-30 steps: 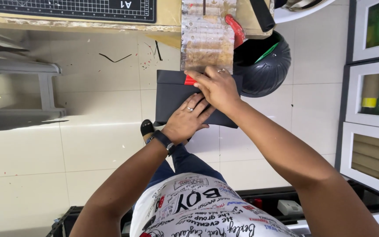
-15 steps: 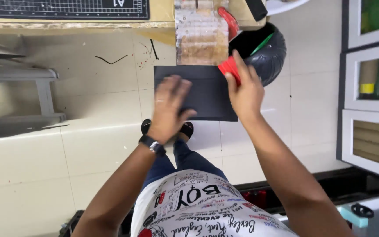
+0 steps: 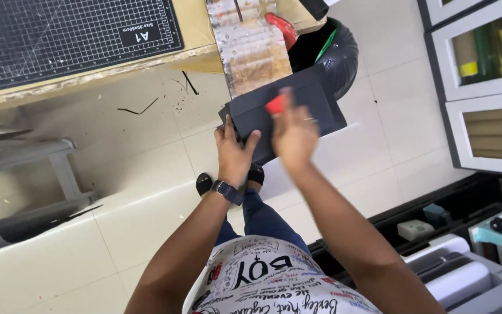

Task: Applying and smoothing a black adhesive sheet onto a box using a roller and a scraper.

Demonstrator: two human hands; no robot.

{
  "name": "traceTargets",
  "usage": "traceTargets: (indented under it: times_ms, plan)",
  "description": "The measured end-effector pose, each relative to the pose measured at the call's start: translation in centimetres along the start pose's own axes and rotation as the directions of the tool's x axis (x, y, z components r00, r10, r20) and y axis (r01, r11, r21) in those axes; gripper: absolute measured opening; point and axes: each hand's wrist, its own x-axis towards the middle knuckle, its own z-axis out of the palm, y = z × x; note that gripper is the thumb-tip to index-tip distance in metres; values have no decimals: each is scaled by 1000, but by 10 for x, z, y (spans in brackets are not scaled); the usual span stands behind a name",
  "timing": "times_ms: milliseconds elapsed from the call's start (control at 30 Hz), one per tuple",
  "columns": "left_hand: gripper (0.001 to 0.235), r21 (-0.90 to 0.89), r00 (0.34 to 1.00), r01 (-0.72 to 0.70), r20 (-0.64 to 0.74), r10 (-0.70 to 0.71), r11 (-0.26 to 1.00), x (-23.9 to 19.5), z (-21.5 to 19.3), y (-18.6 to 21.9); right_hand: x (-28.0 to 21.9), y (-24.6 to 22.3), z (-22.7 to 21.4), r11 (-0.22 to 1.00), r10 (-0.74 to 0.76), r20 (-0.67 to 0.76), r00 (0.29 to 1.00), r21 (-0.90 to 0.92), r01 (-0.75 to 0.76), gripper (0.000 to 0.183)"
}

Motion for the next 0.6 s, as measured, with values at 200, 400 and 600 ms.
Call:
traceTargets:
  times_ms: [200, 400, 600]
  plan:
    - [73, -50, 995, -27, 94, 32, 998, 13, -9, -15, 24, 53, 17, 982, 45, -74, 996, -179, -58, 59]
    - [72, 21, 990, 15, 137, -18, 1000, 31, -4, -25, -14, -50, -3, 996, -3, -10, 1000, -88, 2, 66]
    - [65, -18, 983, 19, 181, -16, 1000, 31, -17, -18, 19, 55, 5, 953, 218, -54, 974, -202, -225, 60]
